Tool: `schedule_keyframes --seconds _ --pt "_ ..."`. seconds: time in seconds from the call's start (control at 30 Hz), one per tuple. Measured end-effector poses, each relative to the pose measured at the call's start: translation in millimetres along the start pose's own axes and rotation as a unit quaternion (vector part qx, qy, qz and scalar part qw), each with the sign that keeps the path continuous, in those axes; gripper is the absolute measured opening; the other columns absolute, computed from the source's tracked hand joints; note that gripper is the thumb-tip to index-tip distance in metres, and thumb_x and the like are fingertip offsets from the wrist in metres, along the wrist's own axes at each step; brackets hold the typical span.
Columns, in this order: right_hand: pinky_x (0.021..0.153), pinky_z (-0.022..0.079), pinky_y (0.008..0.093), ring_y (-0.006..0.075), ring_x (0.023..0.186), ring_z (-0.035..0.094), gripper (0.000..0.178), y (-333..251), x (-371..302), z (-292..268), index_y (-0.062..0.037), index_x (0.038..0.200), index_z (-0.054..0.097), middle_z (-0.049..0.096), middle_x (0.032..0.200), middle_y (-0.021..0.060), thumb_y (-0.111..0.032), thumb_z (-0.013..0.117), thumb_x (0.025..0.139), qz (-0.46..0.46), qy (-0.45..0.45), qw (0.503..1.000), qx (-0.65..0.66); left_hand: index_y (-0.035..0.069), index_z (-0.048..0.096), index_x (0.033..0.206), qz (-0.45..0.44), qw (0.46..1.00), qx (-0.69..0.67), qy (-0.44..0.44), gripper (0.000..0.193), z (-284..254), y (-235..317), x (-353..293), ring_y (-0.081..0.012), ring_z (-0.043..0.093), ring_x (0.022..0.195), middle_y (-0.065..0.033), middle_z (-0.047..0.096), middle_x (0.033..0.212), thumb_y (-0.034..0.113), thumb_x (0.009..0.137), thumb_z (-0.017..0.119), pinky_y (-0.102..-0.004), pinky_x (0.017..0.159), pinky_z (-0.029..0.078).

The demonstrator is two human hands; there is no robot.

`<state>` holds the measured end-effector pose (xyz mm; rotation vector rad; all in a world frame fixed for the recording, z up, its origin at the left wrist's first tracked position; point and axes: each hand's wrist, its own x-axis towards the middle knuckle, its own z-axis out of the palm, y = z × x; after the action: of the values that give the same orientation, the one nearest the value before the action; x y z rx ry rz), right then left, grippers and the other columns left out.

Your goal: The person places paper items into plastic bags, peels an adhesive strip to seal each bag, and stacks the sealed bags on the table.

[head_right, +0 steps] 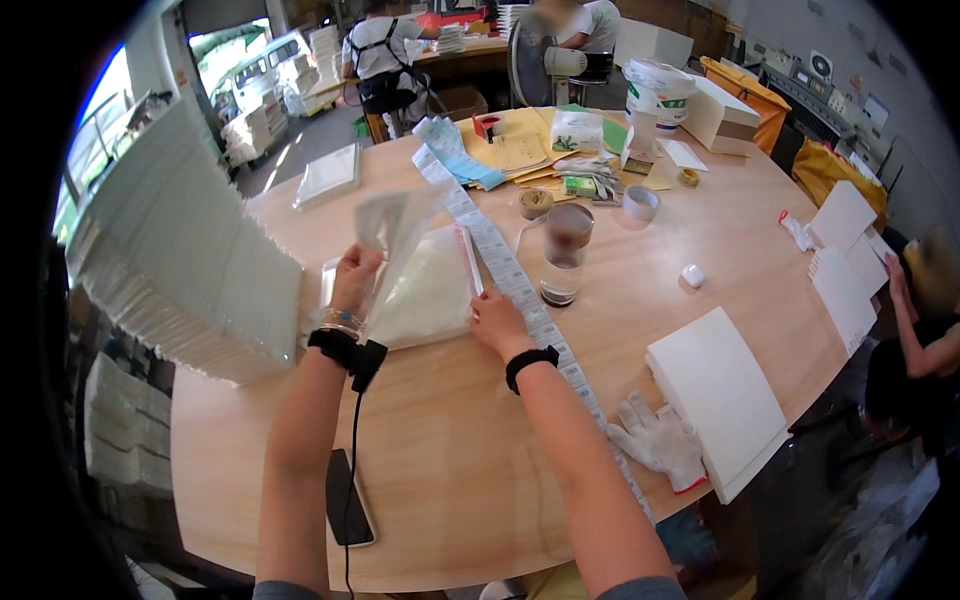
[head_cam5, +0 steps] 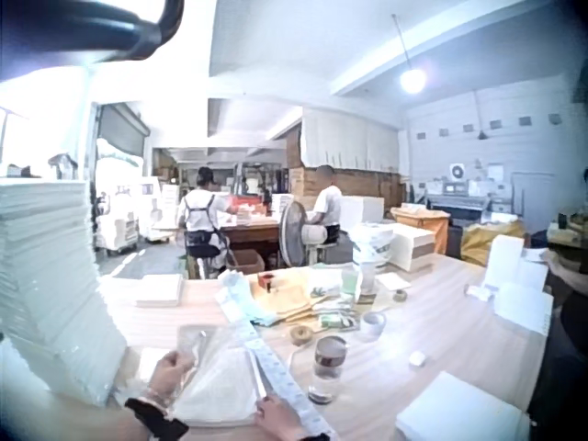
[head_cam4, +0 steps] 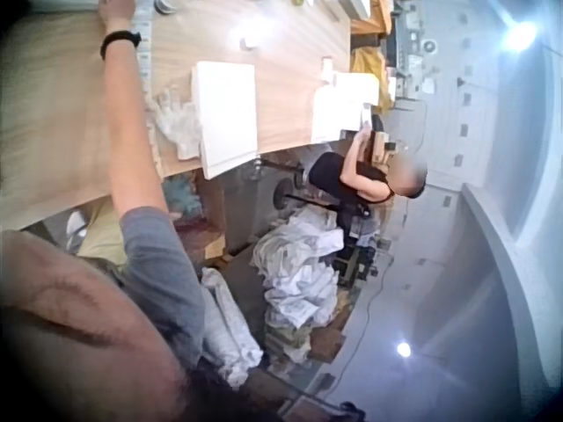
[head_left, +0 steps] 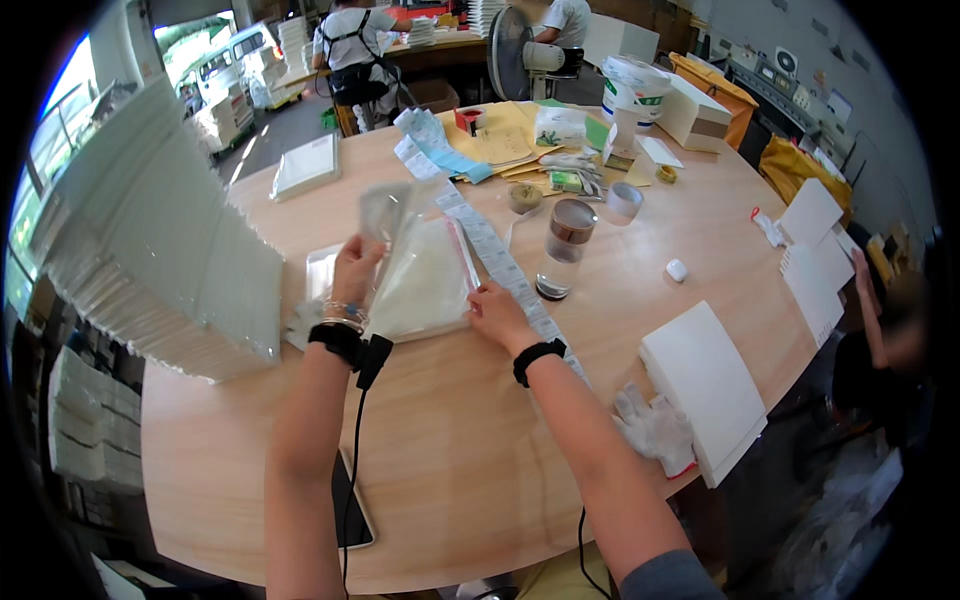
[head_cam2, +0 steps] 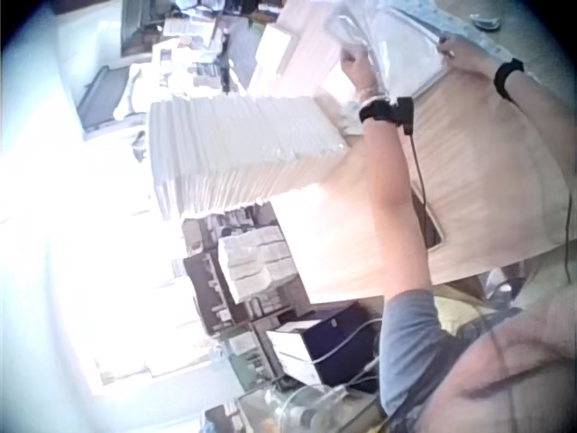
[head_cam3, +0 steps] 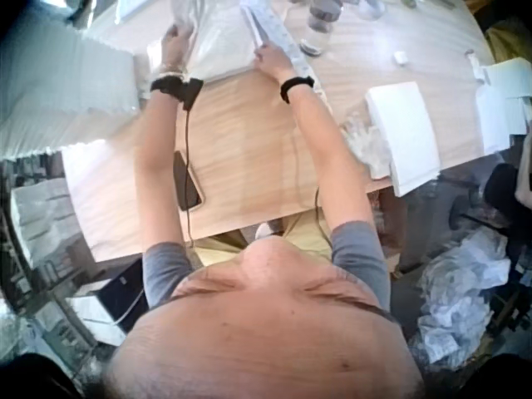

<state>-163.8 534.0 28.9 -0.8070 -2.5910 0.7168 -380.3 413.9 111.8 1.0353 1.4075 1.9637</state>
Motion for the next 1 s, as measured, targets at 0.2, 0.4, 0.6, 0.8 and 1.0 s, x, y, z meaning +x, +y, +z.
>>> schedule_keyframes --seconds 0.2,0.4,0.6,0.8,1.0 --pt "0.099 0.027 0.0428 0.038 0.119 0.027 0.091 -55 -32 -20 -0.0061 0.134 0.012 0.022 0.134 0.0209 -0.033 0.067 0.066 -0.012 0.104 0.989 0.103 0.007 0.054 0.093 0.023 0.979 -0.192 0.059 0.012 22 115 -14 -0.0138 0.057 0.08 -0.0016 0.06 0.086 0.004 0.082 0.054 -0.0284 0.07 0.049" --pt "0.095 0.03 0.0436 0.0388 0.116 0.032 0.093 -158 -115 -70 0.0039 0.131 0.014 0.031 0.127 0.0238 -0.035 0.069 0.067 -0.143 0.266 0.925 0.229 0.007 0.047 0.105 0.041 0.962 -0.248 0.105 0.021 101 191 -74 -0.0129 0.053 0.084 -0.0015 0.054 0.092 0.003 0.084 0.049 -0.0272 0.076 0.046" --pt "0.072 0.046 0.0382 0.0379 0.089 0.054 0.048 -183 -239 -108 -0.0008 0.119 0.038 0.055 0.097 0.0212 -0.013 0.056 0.076 -0.079 0.24 0.938 0.239 0.008 0.041 0.111 0.059 0.981 -0.174 0.063 0.03 153 222 -179 -0.0106 0.049 0.084 0.0002 0.049 0.095 0.009 0.083 0.053 -0.0283 0.072 0.043" --pt "0.055 0.043 0.0288 0.0176 0.067 0.054 0.03 -116 -320 -50 -0.0001 0.105 0.048 0.055 0.077 0.0092 -0.002 0.049 0.074 0.194 -0.02 0.796 0.573 0.007 0.032 0.127 -0.057 0.997 0.056 0.011 0.052 117 198 -277 -0.0128 0.043 0.101 -0.0055 0.041 0.123 0.019 0.082 0.056 -0.0277 0.081 0.038" --pt "0.047 0.038 0.0253 0.0103 0.057 0.045 0.037 -72 -342 2 0.0011 0.106 0.045 0.05 0.073 0.0049 0.0 0.049 0.069 0.261 -0.022 0.784 0.563 0.001 0.045 0.112 -0.135 0.976 0.171 0.014 0.038 56 128 -444 -0.0211 0.049 0.1 -0.0115 0.052 0.107 0.011 0.078 0.058 -0.0313 0.083 0.041"
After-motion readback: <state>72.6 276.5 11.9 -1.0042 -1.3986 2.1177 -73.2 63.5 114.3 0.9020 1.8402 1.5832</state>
